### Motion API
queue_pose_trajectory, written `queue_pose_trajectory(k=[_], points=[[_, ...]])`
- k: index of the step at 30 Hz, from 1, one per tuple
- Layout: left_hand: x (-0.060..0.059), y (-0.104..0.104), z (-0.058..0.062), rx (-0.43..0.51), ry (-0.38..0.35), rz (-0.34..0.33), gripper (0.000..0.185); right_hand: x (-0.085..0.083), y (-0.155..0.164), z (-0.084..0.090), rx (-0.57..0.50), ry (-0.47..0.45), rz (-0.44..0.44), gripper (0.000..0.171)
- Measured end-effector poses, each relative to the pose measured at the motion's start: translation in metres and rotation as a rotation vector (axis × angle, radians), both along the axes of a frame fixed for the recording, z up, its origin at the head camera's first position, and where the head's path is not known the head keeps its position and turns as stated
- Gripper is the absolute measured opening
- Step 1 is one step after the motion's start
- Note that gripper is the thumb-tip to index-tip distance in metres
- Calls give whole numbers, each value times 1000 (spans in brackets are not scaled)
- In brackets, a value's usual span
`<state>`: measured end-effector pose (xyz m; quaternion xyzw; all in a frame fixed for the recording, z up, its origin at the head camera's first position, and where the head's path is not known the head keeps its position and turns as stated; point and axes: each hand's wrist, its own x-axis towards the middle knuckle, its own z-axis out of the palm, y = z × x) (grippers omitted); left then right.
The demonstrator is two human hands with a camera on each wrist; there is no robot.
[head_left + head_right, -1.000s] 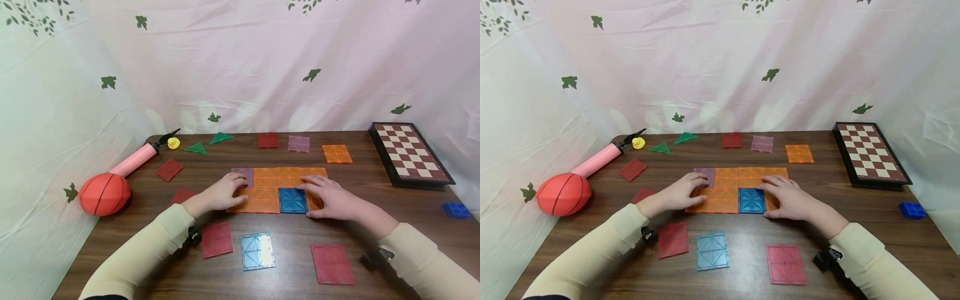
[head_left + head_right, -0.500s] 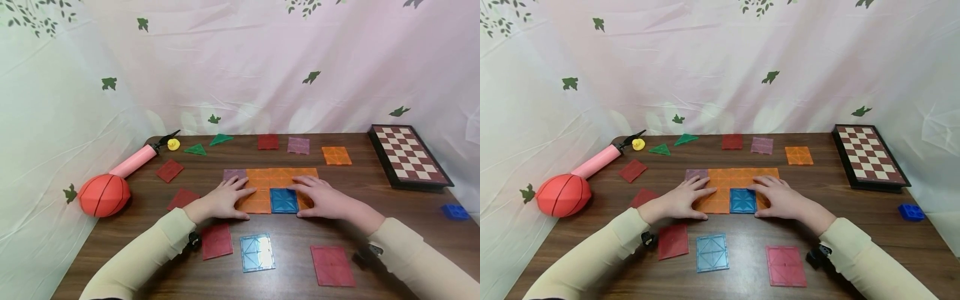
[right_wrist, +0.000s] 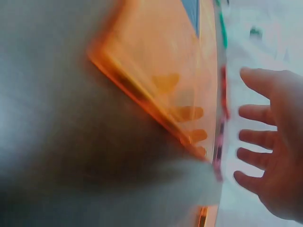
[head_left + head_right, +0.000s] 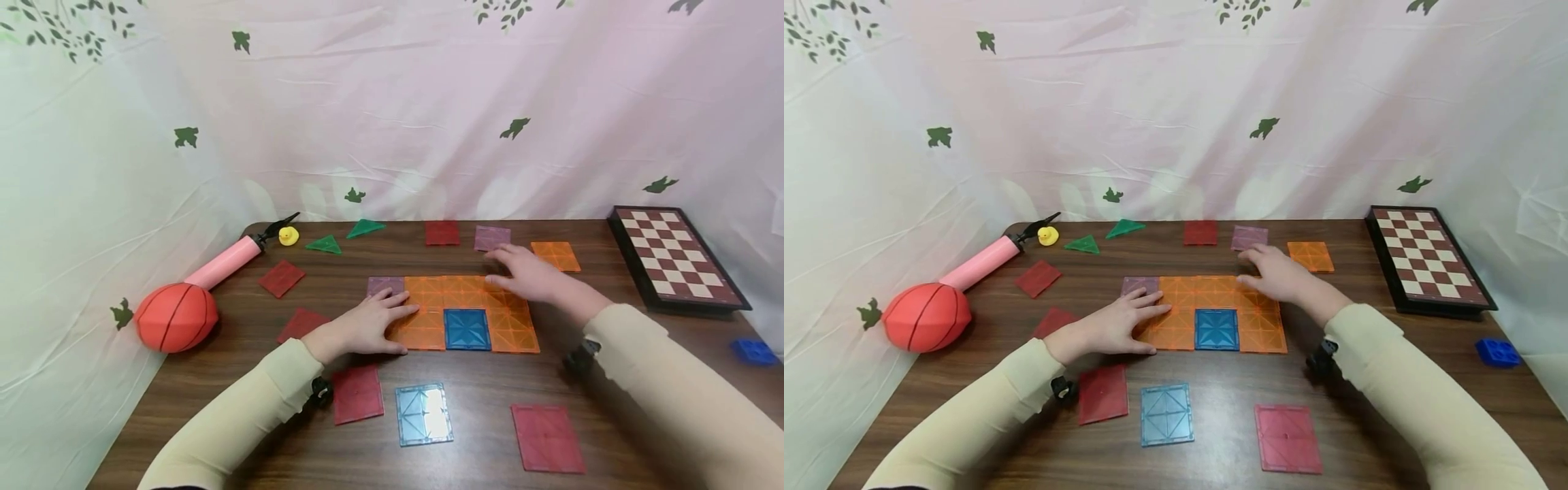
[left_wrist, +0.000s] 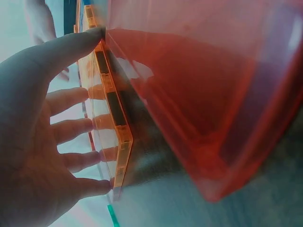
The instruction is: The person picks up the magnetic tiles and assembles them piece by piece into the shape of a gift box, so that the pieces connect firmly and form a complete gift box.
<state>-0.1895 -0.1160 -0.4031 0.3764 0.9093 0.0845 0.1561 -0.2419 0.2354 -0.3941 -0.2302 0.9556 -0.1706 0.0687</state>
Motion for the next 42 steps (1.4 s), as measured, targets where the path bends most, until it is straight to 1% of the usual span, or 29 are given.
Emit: queue_pose_trajectory(k=[2, 5, 7, 10, 12, 16, 21, 25, 30, 37, 42], points=[[0, 0, -1, 3, -4, -2, 81, -16, 3, -3, 9, -1, -26, 58], [-1, 0, -1, 9, -3, -5, 81, -32, 5, -8, 21, -15, -32, 57], [-1, 1, -2, 12, 1, -8, 80, -38, 4, -11, 33, -24, -23, 56], [-2, 0, -2, 8, 12, -11, 79, -41, 0, -15, 31, -11, 22, 52], [-2, 0, -2, 11, 15, -9, 79, -41, -4, -18, 19, 3, 51, 50], [-2, 0, -1, 1, 25, -7, 79, -35, -12, -18, -1, 21, 93, 45], [-2, 0, -1, -27, 32, 4, 80, -27, -20, -19, -23, 46, 141, 43], [-2, 0, -2, -34, 29, 9, 81, -22, -27, -19, -23, 46, 160, 43], [-2, -1, -3, -40, 38, 7, 81, -18, -36, -19, 5, 33, 174, 44], [-3, -2, -2, -28, 35, 0, 81, -20, -42, -18, 23, 26, 179, 44], [-2, -2, -2, -23, 39, -5, 80, -25, -43, -15, -14, 5, 157, 38]])
